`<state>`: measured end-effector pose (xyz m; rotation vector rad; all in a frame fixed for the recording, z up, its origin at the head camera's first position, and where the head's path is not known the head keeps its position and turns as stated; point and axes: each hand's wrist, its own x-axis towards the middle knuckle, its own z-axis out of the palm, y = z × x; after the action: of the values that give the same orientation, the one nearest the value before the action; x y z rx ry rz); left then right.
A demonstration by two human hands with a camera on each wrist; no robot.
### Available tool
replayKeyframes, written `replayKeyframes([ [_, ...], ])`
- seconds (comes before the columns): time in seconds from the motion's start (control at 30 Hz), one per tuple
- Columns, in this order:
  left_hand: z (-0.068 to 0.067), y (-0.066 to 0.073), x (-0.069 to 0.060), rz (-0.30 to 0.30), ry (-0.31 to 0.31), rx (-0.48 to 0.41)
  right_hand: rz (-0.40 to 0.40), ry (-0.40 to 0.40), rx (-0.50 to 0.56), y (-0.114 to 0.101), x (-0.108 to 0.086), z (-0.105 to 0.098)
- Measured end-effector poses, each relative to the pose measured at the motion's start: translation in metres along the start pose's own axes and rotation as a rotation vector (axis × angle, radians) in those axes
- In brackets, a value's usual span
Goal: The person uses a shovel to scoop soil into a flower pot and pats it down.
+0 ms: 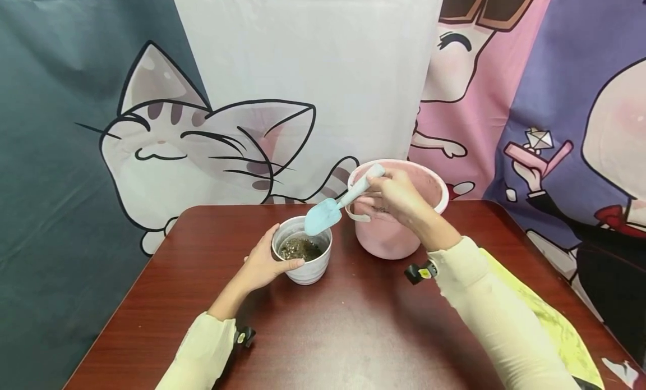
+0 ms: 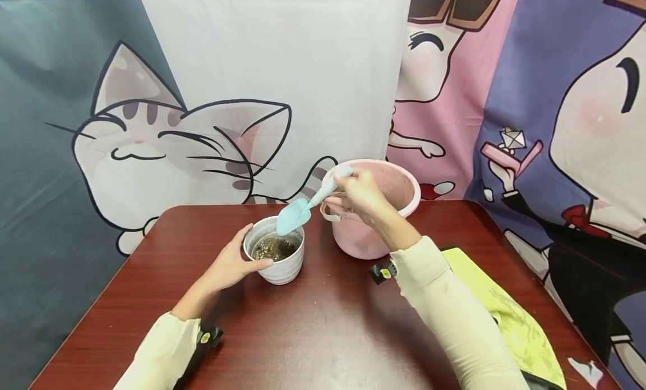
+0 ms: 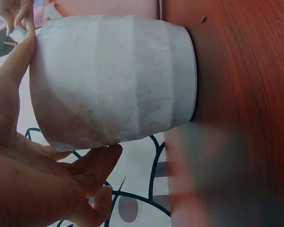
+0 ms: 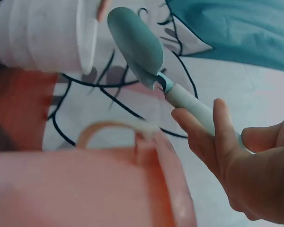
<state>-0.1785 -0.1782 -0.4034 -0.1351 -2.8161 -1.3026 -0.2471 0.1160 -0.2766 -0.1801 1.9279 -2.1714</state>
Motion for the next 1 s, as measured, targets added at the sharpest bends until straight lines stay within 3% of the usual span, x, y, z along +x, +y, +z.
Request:
replayKeyframes([
  [0.13, 0.000, -0.001, 0.001, -0.001, 0.004, 0.000, -0.032, -0.010, 0.107, -0.013, -0.002, -0.020],
  [0.3, 0.000, -0.001, 0.001, 0.000, 0.001, -0.003, -0.088, 0.037, 0.239, -0.037, -0.012, -0.054],
  [0.43, 0.000, 0.000, 0.001, 0.002, -0.001, -0.009, -0.194, 0.087, 0.201, -0.051, -0.012, -0.083],
  [0.53, -0.001, 0.000, 0.001, 0.003, 0.000, -0.008, -0.216, 0.185, 0.037, -0.052, -0.002, -0.099],
  [0.73, -0.001, -0.002, 0.002, 0.006, -0.001, -0.002, -0.193, 0.402, -0.430, -0.026, 0.025, -0.110],
  [0.9, 0.001, -0.002, 0.005, 0.012, -0.001, -0.006, -0.178, 0.452, -0.763, -0.009, 0.038, -0.108],
  [1.0, 0.003, 0.001, 0.006, 0.016, -0.006, -0.010, -0.185, 0.458, -0.838, -0.004, 0.041, -0.108],
])
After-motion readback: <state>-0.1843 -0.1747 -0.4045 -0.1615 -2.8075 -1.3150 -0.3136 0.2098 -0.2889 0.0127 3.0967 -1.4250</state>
